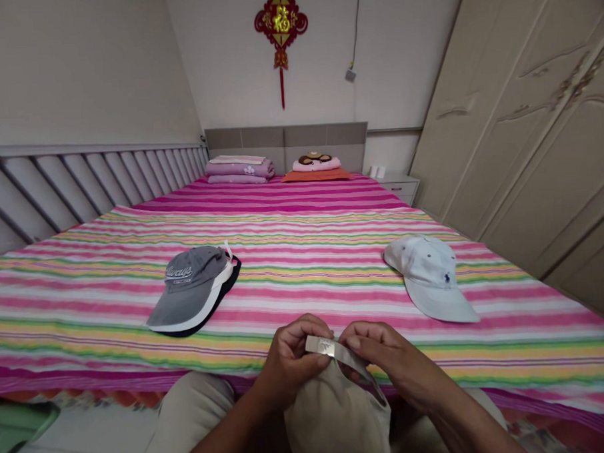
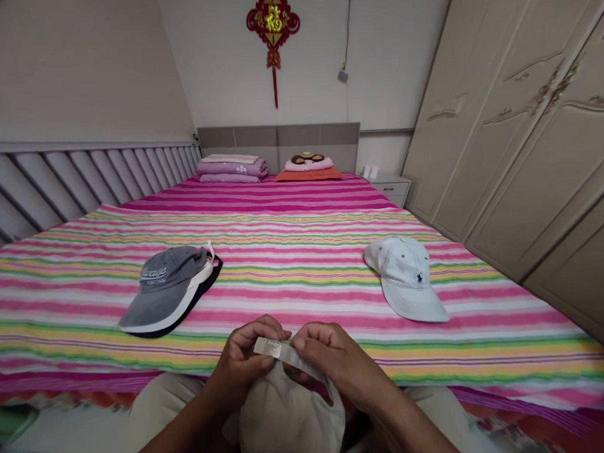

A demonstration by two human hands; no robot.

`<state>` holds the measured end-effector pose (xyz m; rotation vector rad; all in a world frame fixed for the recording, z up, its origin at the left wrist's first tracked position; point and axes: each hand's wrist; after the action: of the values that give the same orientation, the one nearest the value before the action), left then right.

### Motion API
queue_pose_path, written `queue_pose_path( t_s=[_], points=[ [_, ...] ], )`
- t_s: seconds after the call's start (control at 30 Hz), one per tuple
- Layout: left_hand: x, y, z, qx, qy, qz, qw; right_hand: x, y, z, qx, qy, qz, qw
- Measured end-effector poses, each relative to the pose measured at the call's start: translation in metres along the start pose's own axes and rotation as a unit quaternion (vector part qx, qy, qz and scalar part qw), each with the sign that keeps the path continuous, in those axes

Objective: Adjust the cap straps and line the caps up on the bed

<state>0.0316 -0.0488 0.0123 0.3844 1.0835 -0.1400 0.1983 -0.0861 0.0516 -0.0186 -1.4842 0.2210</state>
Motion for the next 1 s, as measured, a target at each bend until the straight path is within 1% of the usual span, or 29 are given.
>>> queue_pose_path(
  t_s=[0.1, 0.23, 0.3, 0.43, 0.6, 0.8, 1.0],
  points=[
    [0.0012, 0.0006, -0.001, -0.012, -0.009, 0.0, 1.0, -0.0021, 0.0009, -0.0016, 0.004, 0.006, 0.0, 1.0],
    [0.0017, 0.0005, -0.0006, -0.017, 0.003, -0.003, 1.0, -0.005, 0.0005, 0.001, -0.037, 0.02, 0.014, 0.999],
    [0.0016, 0.0, 0.0, -0.016, 0.012, -0.008, 1.0, -0.0045, -0.0001, 0.003, -0.045, 0.024, 0.015, 0.999],
    [0.0007, -0.0008, 0.0006, -0.005, 0.039, -0.011, 0.999, -0.0017, -0.0012, 0.0065, -0.039, 0.037, 0.013, 0.998],
    [-0.001, -0.0012, 0.0002, 0.014, 0.079, 0.004, 0.997, -0.0019, -0.001, 0.0079, -0.035, 0.061, 0.025, 0.997],
    [0.001, -0.0005, -0.0031, 0.002, 0.058, 0.001, 0.998, -0.0066, 0.0019, 0.0026, -0.009, 0.109, 0.029, 0.994],
    [0.0023, 0.0, -0.0044, 0.009, 0.047, -0.009, 0.999, -0.0012, -0.0003, 0.0044, -0.019, 0.091, -0.002, 0.996]
  ],
)
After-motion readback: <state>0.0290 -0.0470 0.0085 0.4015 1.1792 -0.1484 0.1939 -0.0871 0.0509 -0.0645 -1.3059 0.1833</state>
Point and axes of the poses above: each hand's wrist, its own y-axis towards the middle knuckle, its own z-axis out of the palm, x = y × z, and after that the axes turned 13 degrees about -x, right-handed
